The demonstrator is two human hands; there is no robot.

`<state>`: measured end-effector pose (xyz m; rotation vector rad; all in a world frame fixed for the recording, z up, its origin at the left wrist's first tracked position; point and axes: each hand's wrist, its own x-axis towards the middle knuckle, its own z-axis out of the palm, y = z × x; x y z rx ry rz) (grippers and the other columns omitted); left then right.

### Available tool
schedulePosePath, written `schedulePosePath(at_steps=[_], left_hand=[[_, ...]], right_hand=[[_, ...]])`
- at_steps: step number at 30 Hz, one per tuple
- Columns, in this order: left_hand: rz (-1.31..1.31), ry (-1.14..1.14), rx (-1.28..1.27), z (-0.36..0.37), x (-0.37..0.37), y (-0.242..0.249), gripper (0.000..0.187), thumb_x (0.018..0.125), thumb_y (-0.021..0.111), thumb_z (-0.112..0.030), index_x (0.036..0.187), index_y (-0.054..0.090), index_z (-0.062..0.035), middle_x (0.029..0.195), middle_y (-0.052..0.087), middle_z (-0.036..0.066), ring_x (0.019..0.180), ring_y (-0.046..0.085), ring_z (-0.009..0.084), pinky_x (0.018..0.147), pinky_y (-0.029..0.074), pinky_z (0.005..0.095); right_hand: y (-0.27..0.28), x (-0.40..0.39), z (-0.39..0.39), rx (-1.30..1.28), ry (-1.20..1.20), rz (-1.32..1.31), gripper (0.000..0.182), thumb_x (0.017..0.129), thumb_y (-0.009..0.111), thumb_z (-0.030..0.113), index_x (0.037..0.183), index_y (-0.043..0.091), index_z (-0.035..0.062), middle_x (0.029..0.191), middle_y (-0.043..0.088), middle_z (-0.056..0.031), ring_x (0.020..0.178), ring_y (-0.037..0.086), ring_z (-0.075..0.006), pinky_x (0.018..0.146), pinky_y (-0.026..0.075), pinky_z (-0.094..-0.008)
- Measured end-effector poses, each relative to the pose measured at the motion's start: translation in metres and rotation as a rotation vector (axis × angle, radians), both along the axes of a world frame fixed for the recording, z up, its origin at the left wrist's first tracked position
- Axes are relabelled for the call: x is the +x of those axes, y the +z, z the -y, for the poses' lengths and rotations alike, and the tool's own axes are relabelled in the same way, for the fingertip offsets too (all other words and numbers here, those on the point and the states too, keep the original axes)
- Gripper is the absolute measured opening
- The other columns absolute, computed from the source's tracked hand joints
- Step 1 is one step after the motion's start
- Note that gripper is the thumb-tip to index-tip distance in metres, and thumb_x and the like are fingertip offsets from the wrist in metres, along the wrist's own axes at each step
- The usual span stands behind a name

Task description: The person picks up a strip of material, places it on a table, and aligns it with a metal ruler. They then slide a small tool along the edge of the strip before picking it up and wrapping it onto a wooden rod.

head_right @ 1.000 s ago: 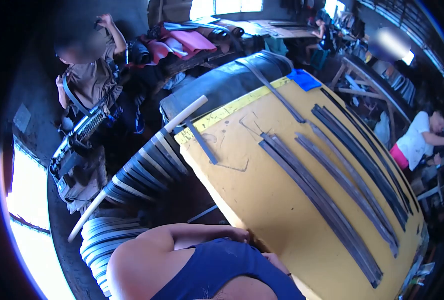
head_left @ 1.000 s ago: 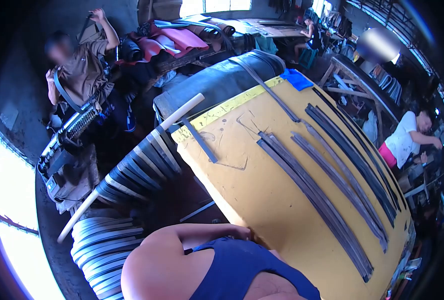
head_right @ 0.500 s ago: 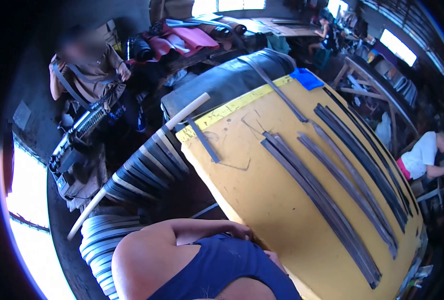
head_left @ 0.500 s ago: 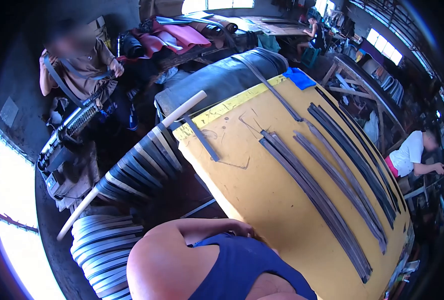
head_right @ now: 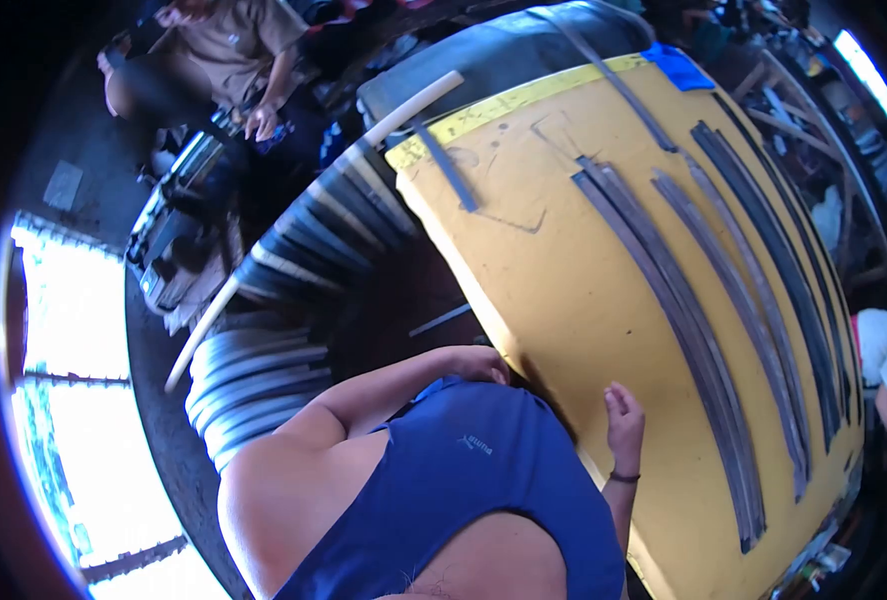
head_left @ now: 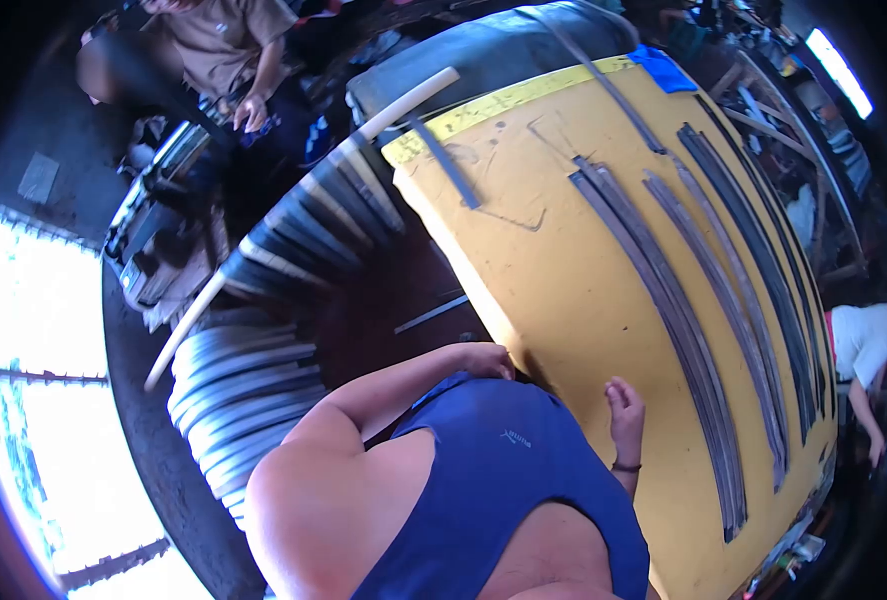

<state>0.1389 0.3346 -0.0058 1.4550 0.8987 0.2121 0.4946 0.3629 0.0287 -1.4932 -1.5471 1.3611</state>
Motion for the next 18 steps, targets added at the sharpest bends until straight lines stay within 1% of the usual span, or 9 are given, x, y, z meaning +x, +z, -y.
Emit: schedulePosePath(at_steps=[1, 3, 7, 9, 11, 13, 15, 16, 18], left_hand=[[0.009, -0.024, 0.048, 0.003, 0.004, -0.015, 0.033, 0.087, 0.065, -0.027, 0.104, 0.071, 0.0003, 0.099, 0.072, 0.016, 0.091, 0.068, 0.0259, 0.083, 0.050, 0.0389], [-0.045, -0.003, 0.060, 0.014, 0.012, -0.013, 0.031, 0.086, 0.066, -0.025, 0.103, 0.071, 0.0006, 0.099, 0.072, 0.016, 0.093, 0.067, 0.0256, 0.083, 0.050, 0.0382], [-0.172, 0.156, 0.007, 0.054, 0.014, -0.012, 0.032, 0.085, 0.066, -0.027, 0.104, 0.072, -0.0021, 0.100, 0.072, 0.016, 0.097, 0.068, 0.0285, 0.085, 0.050, 0.0387], [-0.278, 0.307, -0.063, 0.084, 0.013, -0.025, 0.034, 0.083, 0.067, -0.031, 0.103, 0.073, -0.0044, 0.100, 0.073, 0.015, 0.097, 0.068, 0.0295, 0.086, 0.052, 0.0390], [-0.408, 0.497, -0.120, 0.117, 0.005, -0.035, 0.034, 0.082, 0.067, -0.033, 0.101, 0.074, -0.0058, 0.099, 0.073, 0.015, 0.096, 0.068, 0.0298, 0.085, 0.053, 0.0402], [-0.584, 0.782, -0.135, 0.169, -0.011, -0.068, 0.039, 0.084, 0.066, -0.038, 0.104, 0.073, -0.0047, 0.102, 0.072, 0.015, 0.096, 0.069, 0.0310, 0.088, 0.053, 0.0398], [-0.853, 0.970, -0.267, 0.238, -0.031, -0.106, 0.042, 0.085, 0.063, -0.044, 0.104, 0.073, -0.0077, 0.107, 0.070, 0.016, 0.101, 0.067, 0.0339, 0.089, 0.053, 0.0424], [-0.947, 0.966, -0.328, 0.282, -0.042, -0.133, 0.043, 0.086, 0.063, -0.044, 0.105, 0.073, -0.0077, 0.108, 0.070, 0.016, 0.101, 0.066, 0.0341, 0.089, 0.053, 0.0430], [-1.059, 0.880, -0.494, 0.357, -0.056, -0.163, 0.043, 0.086, 0.063, -0.046, 0.105, 0.072, -0.0074, 0.107, 0.070, 0.016, 0.100, 0.066, 0.0344, 0.088, 0.053, 0.0438]], right_hand=[[0.001, -0.003, -0.008, 0.029, 0.022, 0.031, 0.031, 0.097, 0.061, 0.019, 0.118, 0.062, -0.0041, 0.102, 0.068, -0.0098, 0.091, 0.063, -0.0126, 0.080, 0.050, -0.0252], [0.018, -0.011, -0.022, 0.091, 0.072, 0.090, 0.031, 0.097, 0.061, 0.017, 0.118, 0.061, -0.0058, 0.102, 0.068, -0.0105, 0.092, 0.063, -0.0129, 0.082, 0.049, -0.0250], [-0.022, -0.011, -0.040, 0.161, 0.119, 0.036, 0.030, 0.096, 0.061, 0.018, 0.116, 0.062, -0.0047, 0.097, 0.069, -0.0107, 0.092, 0.064, -0.0158, 0.083, 0.050, -0.0295], [-0.043, -0.017, -0.041, 0.229, 0.099, 0.080, 0.027, 0.096, 0.061, 0.016, 0.113, 0.064, -0.0042, 0.096, 0.069, -0.0121, 0.090, 0.065, -0.0183, 0.081, 0.052, -0.0311], [-0.060, -0.020, -0.044, 0.398, 0.057, 0.159, 0.024, 0.095, 0.061, 0.015, 0.110, 0.065, -0.0035, 0.095, 0.069, -0.0147, 0.087, 0.067, -0.0216, 0.078, 0.053, -0.0333], [-0.066, -0.025, -0.047, 0.505, 0.032, 0.249, 0.022, 0.094, 0.061, 0.014, 0.107, 0.066, -0.0031, 0.095, 0.069, -0.0171, 0.084, 0.067, -0.0248, 0.075, 0.054, -0.0350], [-0.063, -0.030, -0.044, 0.540, 0.013, 0.361, 0.020, 0.093, 0.061, 0.012, 0.105, 0.067, -0.0028, 0.094, 0.069, -0.0194, 0.081, 0.068, -0.0279, 0.074, 0.055, -0.0362], [-0.058, -0.031, -0.043, 0.502, 0.035, 0.351, 0.019, 0.094, 0.062, 0.011, 0.105, 0.065, -0.0035, 0.094, 0.069, -0.0155, 0.084, 0.067, -0.0241, 0.076, 0.054, -0.0353], [-0.063, -0.028, -0.045, 0.377, 0.028, 0.101, 0.020, 0.095, 0.061, 0.010, 0.108, 0.063, -0.0041, 0.098, 0.067, -0.0130, 0.089, 0.065, -0.0213, 0.079, 0.053, -0.0347]])
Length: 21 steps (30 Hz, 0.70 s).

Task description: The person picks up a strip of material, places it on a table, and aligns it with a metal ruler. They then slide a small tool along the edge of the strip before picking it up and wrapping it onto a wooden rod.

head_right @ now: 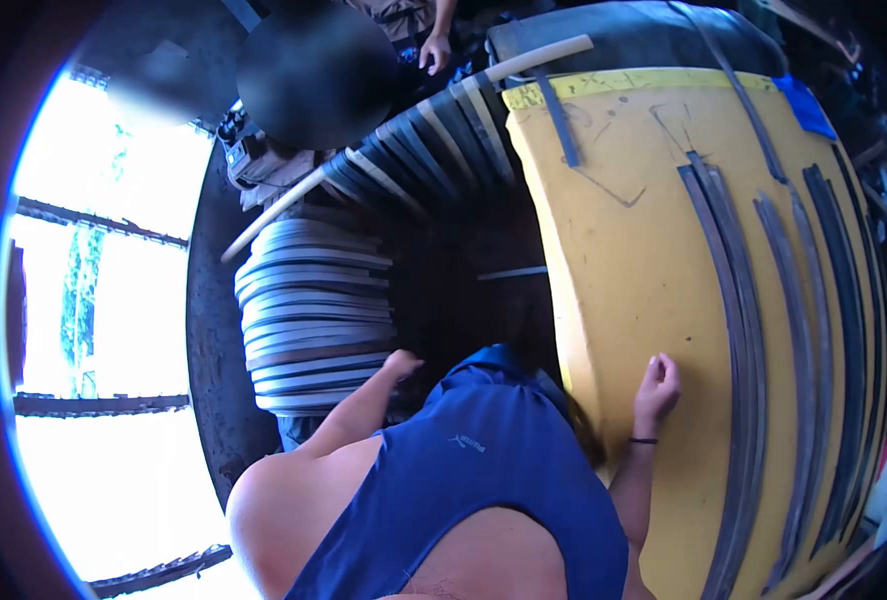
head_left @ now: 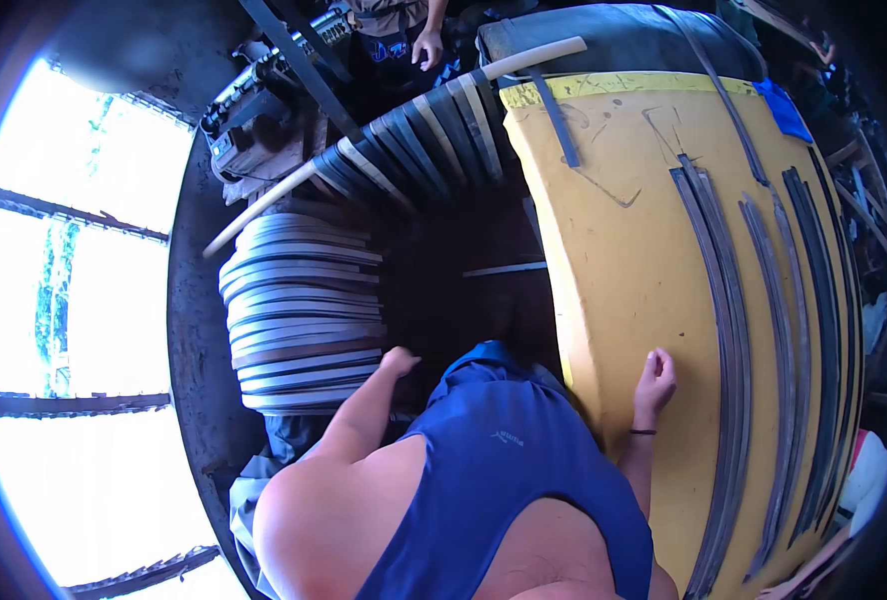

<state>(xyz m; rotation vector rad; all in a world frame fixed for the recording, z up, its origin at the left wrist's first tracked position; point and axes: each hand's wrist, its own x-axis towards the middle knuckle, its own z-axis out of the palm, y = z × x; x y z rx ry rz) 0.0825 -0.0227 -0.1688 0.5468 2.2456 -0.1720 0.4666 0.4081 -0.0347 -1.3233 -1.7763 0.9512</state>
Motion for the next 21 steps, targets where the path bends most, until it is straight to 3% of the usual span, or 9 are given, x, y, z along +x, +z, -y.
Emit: schedulePosePath(at_steps=[3, 6, 8, 10, 11, 12, 16, 19, 21], left_hand=[[0.140, 0.073, -0.207, 0.063, -0.010, -0.012, 0.046, 0.088, 0.061, -0.049, 0.102, 0.072, -0.0061, 0.096, 0.072, 0.015, 0.094, 0.068, 0.0354, 0.086, 0.053, 0.0436], [0.091, 0.345, -0.003, 0.050, -0.025, 0.001, 0.042, 0.089, 0.062, -0.044, 0.098, 0.073, -0.0040, 0.082, 0.072, 0.014, 0.082, 0.070, 0.0304, 0.079, 0.055, 0.0414], [0.112, 0.665, 0.340, -0.025, -0.048, 0.053, 0.034, 0.090, 0.064, -0.036, 0.094, 0.072, -0.0029, 0.072, 0.069, 0.012, 0.073, 0.068, 0.0224, 0.070, 0.055, 0.0369], [-0.156, 0.474, 0.909, -0.101, -0.098, 0.083, 0.032, 0.093, 0.063, -0.032, 0.103, 0.069, -0.0025, 0.077, 0.066, 0.008, 0.070, 0.062, 0.0151, 0.065, 0.051, 0.0309], [-0.133, 0.477, 1.194, -0.151, -0.110, 0.153, 0.033, 0.094, 0.062, -0.030, 0.109, 0.066, -0.0020, 0.089, 0.066, 0.006, 0.077, 0.060, 0.0135, 0.072, 0.049, 0.0292], [-0.055, 0.335, 1.458, -0.189, -0.113, 0.249, 0.032, 0.094, 0.061, -0.027, 0.114, 0.063, -0.0012, 0.097, 0.065, 0.005, 0.083, 0.058, 0.0132, 0.077, 0.047, 0.0268], [-0.970, -0.594, 2.085, -0.208, -0.104, 0.545, 0.028, 0.098, 0.052, -0.027, 0.108, 0.066, -0.0049, 0.095, 0.066, 0.007, 0.081, 0.061, 0.0145, 0.070, 0.048, 0.0334], [-1.080, -1.429, 2.071, -0.195, -0.098, 0.663, 0.029, 0.098, 0.052, -0.027, 0.108, 0.066, -0.0048, 0.096, 0.066, 0.008, 0.081, 0.061, 0.0149, 0.070, 0.048, 0.0338], [-0.941, -1.748, 1.928, -0.198, -0.099, 0.693, 0.029, 0.098, 0.052, -0.028, 0.108, 0.066, -0.0047, 0.096, 0.066, 0.008, 0.081, 0.061, 0.0152, 0.070, 0.048, 0.0340]], right_hand=[[0.036, 0.009, -0.032, 0.009, 0.148, -0.321, 0.026, 0.096, 0.059, 0.007, 0.119, 0.056, -0.0051, 0.106, 0.060, -0.0094, 0.097, 0.058, -0.0161, 0.086, 0.048, -0.0316], [0.227, -0.007, -0.049, 0.492, 0.349, -0.454, 0.032, 0.092, 0.062, 0.010, 0.117, 0.051, -0.0077, 0.107, 0.056, -0.0156, 0.095, 0.053, -0.0203, 0.085, 0.044, -0.0327], [0.343, -0.004, -0.048, 1.076, 0.458, -0.258, 0.047, 0.093, 0.061, 0.037, 0.107, 0.054, -0.0078, 0.099, 0.058, -0.0220, 0.086, 0.057, -0.0310, 0.075, 0.049, -0.0410], [0.418, -0.006, -0.028, 1.445, 0.579, -0.116, 0.046, 0.093, 0.061, 0.036, 0.107, 0.054, -0.0074, 0.099, 0.059, -0.0215, 0.086, 0.057, -0.0306, 0.075, 0.049, -0.0407], [0.445, -0.013, -0.015, 1.562, 0.676, -0.065, 0.046, 0.093, 0.061, 0.036, 0.107, 0.054, -0.0072, 0.098, 0.059, -0.0213, 0.086, 0.057, -0.0303, 0.075, 0.049, -0.0405], [0.462, -0.027, 0.000, 1.620, 0.782, -0.020, 0.046, 0.094, 0.060, 0.036, 0.107, 0.054, -0.0071, 0.098, 0.059, -0.0211, 0.086, 0.057, -0.0301, 0.075, 0.049, -0.0404], [0.489, -0.102, 0.056, 1.629, 1.118, 0.144, 0.044, 0.094, 0.060, 0.036, 0.107, 0.054, -0.0063, 0.098, 0.059, -0.0201, 0.086, 0.057, -0.0292, 0.075, 0.049, -0.0398], [0.495, -0.154, 0.083, 1.578, 1.182, 0.197, 0.043, 0.094, 0.060, 0.035, 0.107, 0.055, -0.0058, 0.098, 0.059, -0.0194, 0.086, 0.057, -0.0285, 0.075, 0.048, -0.0393], [0.498, -0.180, 0.094, 1.545, 1.176, 0.225, 0.043, 0.094, 0.059, 0.035, 0.107, 0.055, -0.0055, 0.098, 0.059, -0.0190, 0.086, 0.057, -0.0281, 0.075, 0.048, -0.0390]])
